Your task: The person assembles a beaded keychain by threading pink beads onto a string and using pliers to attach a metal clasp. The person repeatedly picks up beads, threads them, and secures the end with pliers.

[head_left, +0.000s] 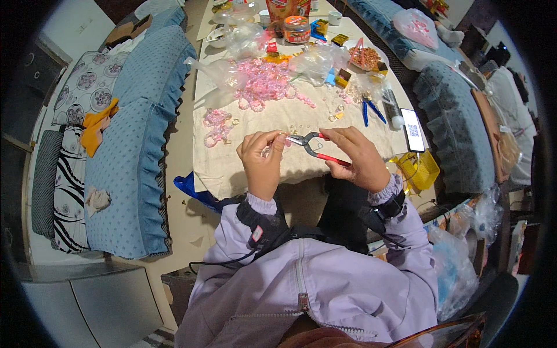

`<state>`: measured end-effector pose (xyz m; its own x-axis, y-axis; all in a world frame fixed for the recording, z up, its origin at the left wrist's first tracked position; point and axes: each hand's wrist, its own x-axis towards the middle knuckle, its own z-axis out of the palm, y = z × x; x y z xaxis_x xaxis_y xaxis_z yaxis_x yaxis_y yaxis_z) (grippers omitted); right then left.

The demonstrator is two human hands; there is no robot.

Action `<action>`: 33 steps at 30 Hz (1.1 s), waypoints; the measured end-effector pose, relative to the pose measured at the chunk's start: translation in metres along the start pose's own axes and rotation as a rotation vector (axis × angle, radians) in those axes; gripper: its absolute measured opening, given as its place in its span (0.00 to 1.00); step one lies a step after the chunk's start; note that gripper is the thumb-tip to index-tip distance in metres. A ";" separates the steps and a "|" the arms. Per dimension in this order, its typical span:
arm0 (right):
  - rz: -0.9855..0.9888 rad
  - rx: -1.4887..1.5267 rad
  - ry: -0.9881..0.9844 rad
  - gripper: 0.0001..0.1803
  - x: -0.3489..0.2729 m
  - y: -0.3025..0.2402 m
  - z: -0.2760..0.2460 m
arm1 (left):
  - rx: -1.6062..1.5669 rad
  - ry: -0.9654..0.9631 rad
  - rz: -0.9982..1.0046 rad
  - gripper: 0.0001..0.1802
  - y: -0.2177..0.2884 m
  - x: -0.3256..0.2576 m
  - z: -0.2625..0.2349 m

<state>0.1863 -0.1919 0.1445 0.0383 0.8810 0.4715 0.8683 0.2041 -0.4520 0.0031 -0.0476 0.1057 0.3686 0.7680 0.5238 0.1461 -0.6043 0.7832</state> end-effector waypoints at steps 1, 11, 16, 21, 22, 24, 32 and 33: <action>0.007 -0.009 -0.001 0.35 0.000 -0.002 0.000 | 0.001 0.007 0.007 0.08 0.001 0.000 -0.001; 0.050 -0.019 -0.018 0.31 -0.001 -0.008 -0.003 | 0.044 0.036 0.086 0.07 0.004 0.001 -0.007; 0.066 0.036 -0.027 0.30 -0.003 -0.008 -0.001 | 0.039 0.011 0.066 0.06 0.007 0.002 -0.010; 0.139 0.140 -0.069 0.28 -0.004 -0.007 -0.001 | 0.014 -0.003 0.046 0.06 0.007 0.002 -0.010; 0.134 0.141 -0.062 0.27 -0.004 -0.007 -0.001 | 0.016 0.000 0.048 0.06 0.007 0.002 -0.010; 0.161 0.161 -0.062 0.27 -0.005 -0.008 -0.001 | 0.037 0.008 0.065 0.06 0.007 0.002 -0.010; 0.085 0.154 -0.031 0.29 -0.004 -0.007 0.000 | 0.100 0.035 0.138 0.06 0.009 0.001 -0.011; 0.114 0.191 -0.057 0.28 -0.005 -0.007 0.000 | 0.078 0.030 0.127 0.06 0.008 0.001 -0.010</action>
<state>0.1801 -0.1979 0.1450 0.0984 0.9247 0.3679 0.7506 0.1738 -0.6375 -0.0052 -0.0499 0.1160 0.3611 0.6897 0.6276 0.1716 -0.7107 0.6823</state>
